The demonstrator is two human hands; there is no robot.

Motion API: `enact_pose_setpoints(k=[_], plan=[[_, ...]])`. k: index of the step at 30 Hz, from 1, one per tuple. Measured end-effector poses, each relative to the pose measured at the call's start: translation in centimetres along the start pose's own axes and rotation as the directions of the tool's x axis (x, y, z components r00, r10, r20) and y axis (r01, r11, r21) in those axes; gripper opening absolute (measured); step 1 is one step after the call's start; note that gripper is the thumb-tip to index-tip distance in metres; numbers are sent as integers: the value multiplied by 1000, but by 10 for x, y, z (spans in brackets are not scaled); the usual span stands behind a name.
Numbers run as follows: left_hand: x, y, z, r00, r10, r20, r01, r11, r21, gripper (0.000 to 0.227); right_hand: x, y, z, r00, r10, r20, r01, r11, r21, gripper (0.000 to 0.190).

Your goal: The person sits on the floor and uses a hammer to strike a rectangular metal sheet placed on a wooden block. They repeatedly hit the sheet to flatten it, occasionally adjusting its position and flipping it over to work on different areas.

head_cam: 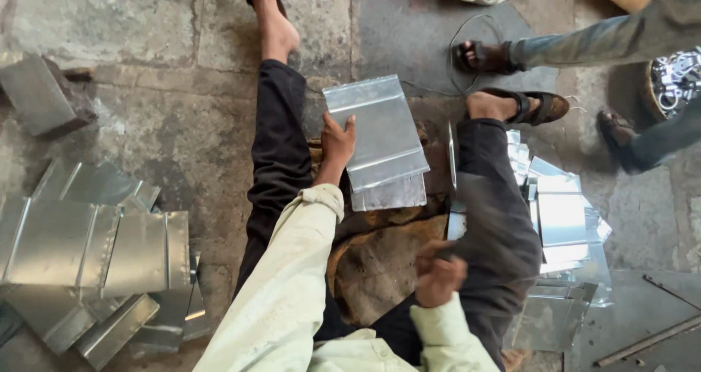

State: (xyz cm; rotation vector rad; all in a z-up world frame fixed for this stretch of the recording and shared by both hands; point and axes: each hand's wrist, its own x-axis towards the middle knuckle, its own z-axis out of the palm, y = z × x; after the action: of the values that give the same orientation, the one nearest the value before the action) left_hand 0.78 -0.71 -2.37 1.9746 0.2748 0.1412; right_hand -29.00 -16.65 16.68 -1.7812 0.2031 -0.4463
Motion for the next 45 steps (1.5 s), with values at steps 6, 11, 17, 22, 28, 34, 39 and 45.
enact_pose_setpoints(k=[6,11,17,22,28,34,39,45], plan=[[-4,10,-7,1000,-30,1,30,998,-47,64,16,2,14,838,536,95,-459,789,-408,39],[-8,17,-8,999,-24,-47,23,999,-27,60,2,-56,-15,934,353,55,-357,919,167,42],[-9,21,-15,998,-58,10,58,998,13,66,-18,-4,1,996,-86,31,88,990,-113,47],[-4,16,-10,999,18,-43,-20,999,-38,68,4,2,27,880,405,247,-213,803,-556,38],[1,9,-3,997,-49,-66,50,999,1,62,0,-35,23,897,412,163,-305,841,-448,36],[1,-9,9,991,31,-127,-20,996,84,71,4,22,13,938,332,101,-257,860,-442,40],[-2,-12,3,992,-123,-28,125,986,109,70,2,-15,-5,843,536,54,-538,834,119,45],[-7,12,-12,999,-33,-10,34,999,24,61,2,-11,6,972,229,-48,-234,955,-184,41]])
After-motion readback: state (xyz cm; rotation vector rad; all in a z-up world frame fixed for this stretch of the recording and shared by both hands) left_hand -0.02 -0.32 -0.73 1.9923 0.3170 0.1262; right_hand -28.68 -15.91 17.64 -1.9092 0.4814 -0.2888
